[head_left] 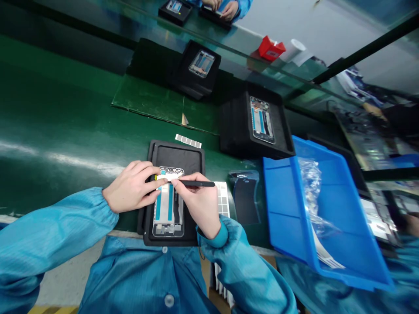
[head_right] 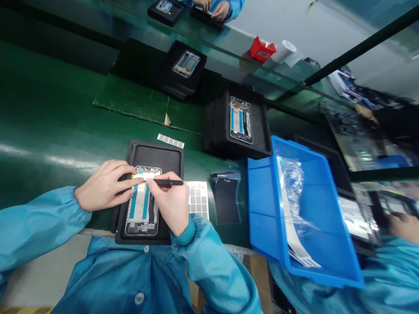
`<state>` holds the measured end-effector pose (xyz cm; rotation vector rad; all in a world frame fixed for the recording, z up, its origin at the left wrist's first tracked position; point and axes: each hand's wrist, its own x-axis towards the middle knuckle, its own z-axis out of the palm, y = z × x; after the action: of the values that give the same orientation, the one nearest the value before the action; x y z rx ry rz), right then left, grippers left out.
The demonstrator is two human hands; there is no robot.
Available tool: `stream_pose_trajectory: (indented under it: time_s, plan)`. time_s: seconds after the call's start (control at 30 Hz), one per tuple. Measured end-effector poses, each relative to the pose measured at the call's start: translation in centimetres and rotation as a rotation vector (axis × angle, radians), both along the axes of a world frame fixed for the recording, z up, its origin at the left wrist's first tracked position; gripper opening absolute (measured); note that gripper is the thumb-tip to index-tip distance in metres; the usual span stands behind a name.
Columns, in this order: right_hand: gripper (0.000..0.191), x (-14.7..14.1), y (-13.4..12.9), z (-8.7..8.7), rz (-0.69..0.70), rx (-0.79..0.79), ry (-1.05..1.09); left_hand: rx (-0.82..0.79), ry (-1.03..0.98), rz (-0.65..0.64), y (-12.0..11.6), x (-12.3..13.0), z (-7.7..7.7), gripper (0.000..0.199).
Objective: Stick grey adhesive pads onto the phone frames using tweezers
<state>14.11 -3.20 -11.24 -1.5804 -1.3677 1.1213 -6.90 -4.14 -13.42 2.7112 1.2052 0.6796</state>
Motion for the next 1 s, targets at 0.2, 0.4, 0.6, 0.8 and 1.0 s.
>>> stream_pose_trajectory:
  time_s: [0.2,0.4,0.6,0.8,1.0]
  plan:
    - [0.02,2.2,-0.7,1.8,-0.122,0.072,-0.013,0.065,0.206,-0.029,-0.1,0.1,1.4,0.031]
    - [0.018,5.0,-2.4,-1.1,-0.321,0.184,0.197,-0.158,0.023,0.427,-2.4,1.0,1.4,0.037]
    - [0.022,5.2,-3.8,-3.6,-0.393,0.157,0.443,-0.418,0.009,0.629,-4.9,3.3,1.8,0.03]
    - [0.02,3.2,-2.9,-1.1,-0.46,0.235,0.531,-0.612,-0.649,0.487,-4.8,3.3,2.4,0.052]
    - [0.019,3.0,-1.8,0.0,-0.403,0.231,0.678,-0.645,-0.968,0.789,1.1,-4.8,3.9,0.06]
